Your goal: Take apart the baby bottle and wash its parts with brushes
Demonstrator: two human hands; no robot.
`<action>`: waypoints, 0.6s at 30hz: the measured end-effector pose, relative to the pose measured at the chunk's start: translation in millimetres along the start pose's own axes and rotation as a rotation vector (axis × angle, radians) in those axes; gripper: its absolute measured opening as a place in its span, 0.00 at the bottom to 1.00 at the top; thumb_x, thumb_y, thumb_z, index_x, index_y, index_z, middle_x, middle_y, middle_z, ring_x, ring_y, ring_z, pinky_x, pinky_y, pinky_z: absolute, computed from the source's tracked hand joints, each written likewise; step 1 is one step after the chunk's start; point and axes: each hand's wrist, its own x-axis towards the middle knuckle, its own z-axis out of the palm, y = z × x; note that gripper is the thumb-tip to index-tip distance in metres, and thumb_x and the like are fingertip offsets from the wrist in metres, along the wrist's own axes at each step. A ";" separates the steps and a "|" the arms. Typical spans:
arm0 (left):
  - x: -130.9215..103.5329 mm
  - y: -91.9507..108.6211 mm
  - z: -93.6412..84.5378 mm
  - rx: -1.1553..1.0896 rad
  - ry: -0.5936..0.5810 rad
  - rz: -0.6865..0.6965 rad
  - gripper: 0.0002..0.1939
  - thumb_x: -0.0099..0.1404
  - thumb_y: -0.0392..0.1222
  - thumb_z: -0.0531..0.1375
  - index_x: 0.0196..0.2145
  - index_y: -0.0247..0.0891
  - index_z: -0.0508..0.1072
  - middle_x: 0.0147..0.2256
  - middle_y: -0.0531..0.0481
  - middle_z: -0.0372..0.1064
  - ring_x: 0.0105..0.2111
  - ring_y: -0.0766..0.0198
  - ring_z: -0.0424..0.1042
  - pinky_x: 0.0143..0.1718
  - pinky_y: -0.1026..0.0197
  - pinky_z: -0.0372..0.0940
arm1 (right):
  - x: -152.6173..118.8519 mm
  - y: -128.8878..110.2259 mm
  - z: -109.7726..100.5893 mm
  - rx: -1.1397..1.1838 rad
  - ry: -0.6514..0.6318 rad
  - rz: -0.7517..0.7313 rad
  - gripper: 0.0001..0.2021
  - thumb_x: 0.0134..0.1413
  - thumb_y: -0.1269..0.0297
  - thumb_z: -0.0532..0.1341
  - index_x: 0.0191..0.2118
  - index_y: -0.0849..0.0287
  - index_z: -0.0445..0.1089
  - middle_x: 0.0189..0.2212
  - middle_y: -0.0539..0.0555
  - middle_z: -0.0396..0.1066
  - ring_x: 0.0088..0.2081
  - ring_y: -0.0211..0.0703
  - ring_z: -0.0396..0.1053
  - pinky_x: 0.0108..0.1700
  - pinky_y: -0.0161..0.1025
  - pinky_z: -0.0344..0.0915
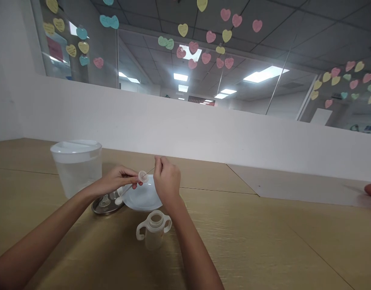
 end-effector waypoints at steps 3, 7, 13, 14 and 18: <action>0.0 0.0 0.1 -0.028 -0.013 -0.010 0.13 0.57 0.48 0.59 0.27 0.35 0.77 0.23 0.51 0.70 0.25 0.67 0.66 0.30 0.65 0.61 | 1.3 3.7 0.6 -0.045 -0.063 0.060 0.18 0.60 0.59 0.46 0.20 0.57 0.51 0.15 0.44 0.48 0.20 0.35 0.48 0.25 0.34 0.44; -0.1 -2.2 0.2 -0.056 -0.020 -0.021 0.14 0.57 0.49 0.60 0.27 0.35 0.77 0.23 0.52 0.69 0.24 0.67 0.64 0.30 0.65 0.60 | 1.4 6.9 4.6 -0.080 -0.133 0.125 0.19 0.61 0.59 0.45 0.19 0.57 0.51 0.15 0.46 0.51 0.21 0.36 0.51 0.26 0.34 0.44; -0.4 2.1 3.4 -0.067 0.008 -0.049 0.15 0.57 0.51 0.59 0.26 0.35 0.77 0.24 0.51 0.69 0.24 0.67 0.63 0.29 0.65 0.60 | -5.5 2.9 19.9 0.028 -0.315 0.076 0.20 0.60 0.58 0.45 0.18 0.58 0.54 0.17 0.47 0.55 0.22 0.35 0.52 0.26 0.34 0.44; -0.6 3.2 3.0 -0.062 0.012 -0.053 0.15 0.57 0.51 0.59 0.26 0.35 0.77 0.23 0.52 0.69 0.24 0.67 0.63 0.29 0.65 0.60 | -4.6 3.0 20.1 0.051 -0.315 0.065 0.20 0.60 0.58 0.46 0.18 0.58 0.54 0.17 0.47 0.55 0.22 0.35 0.51 0.26 0.34 0.44; -2.3 6.8 -2.8 -0.023 0.021 -0.072 0.16 0.57 0.51 0.59 0.24 0.36 0.76 0.22 0.51 0.69 0.25 0.66 0.64 0.29 0.66 0.60 | 8.2 11.4 7.2 0.136 -0.169 0.107 0.21 0.57 0.55 0.48 0.16 0.57 0.49 0.15 0.45 0.46 0.21 0.34 0.46 0.25 0.34 0.42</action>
